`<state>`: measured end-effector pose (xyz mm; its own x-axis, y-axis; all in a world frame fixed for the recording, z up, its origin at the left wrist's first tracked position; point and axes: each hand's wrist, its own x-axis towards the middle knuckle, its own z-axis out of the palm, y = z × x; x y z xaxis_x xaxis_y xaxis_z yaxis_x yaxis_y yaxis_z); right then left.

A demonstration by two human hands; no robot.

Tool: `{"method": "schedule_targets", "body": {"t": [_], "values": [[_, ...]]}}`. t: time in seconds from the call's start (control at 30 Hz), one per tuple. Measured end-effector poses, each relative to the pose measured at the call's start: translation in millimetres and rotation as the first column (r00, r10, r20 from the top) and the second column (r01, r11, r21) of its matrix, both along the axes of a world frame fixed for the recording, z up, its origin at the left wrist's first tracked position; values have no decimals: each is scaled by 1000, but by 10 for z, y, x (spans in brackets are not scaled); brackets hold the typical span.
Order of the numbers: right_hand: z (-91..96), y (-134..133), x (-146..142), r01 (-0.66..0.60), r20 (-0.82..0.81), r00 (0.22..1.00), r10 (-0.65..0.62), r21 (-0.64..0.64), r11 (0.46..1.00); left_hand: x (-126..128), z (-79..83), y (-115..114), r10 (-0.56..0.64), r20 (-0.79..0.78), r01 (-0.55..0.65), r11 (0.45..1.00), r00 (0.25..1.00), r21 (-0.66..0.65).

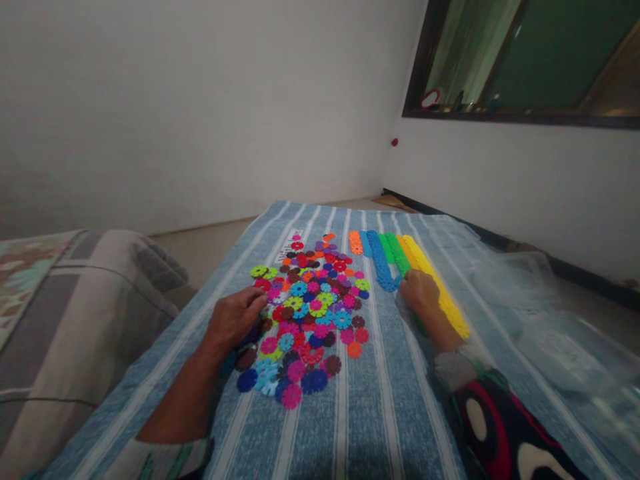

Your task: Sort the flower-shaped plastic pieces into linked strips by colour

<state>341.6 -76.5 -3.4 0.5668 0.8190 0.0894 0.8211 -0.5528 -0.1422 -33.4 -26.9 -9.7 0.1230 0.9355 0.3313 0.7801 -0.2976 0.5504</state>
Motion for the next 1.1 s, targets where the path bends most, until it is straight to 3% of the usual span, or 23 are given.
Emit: {"method": "schedule_targets", "body": {"t": [0.27, 0.67, 0.9, 1.1], "values": [[-18, 5, -20, -23, -4, 1000, 23, 9, 1000, -13, -43, 15, -8, -25, 8, 1000, 1000, 1], [-8, 63, -49, -10, -15, 1000, 10, -3, 1000, 26, 19, -13, -11, -114, 4, 998, 993, -64], [11, -55, 58, 11, 13, 1000, -11, 6, 1000, 32, 36, -31, -30, -174, 12, 995, 984, -102], [65, -113, 98, -141, 40, 989, 140, 30, 990, 53, 58, -59, -25, -153, 6, 992, 988, -128]]}}
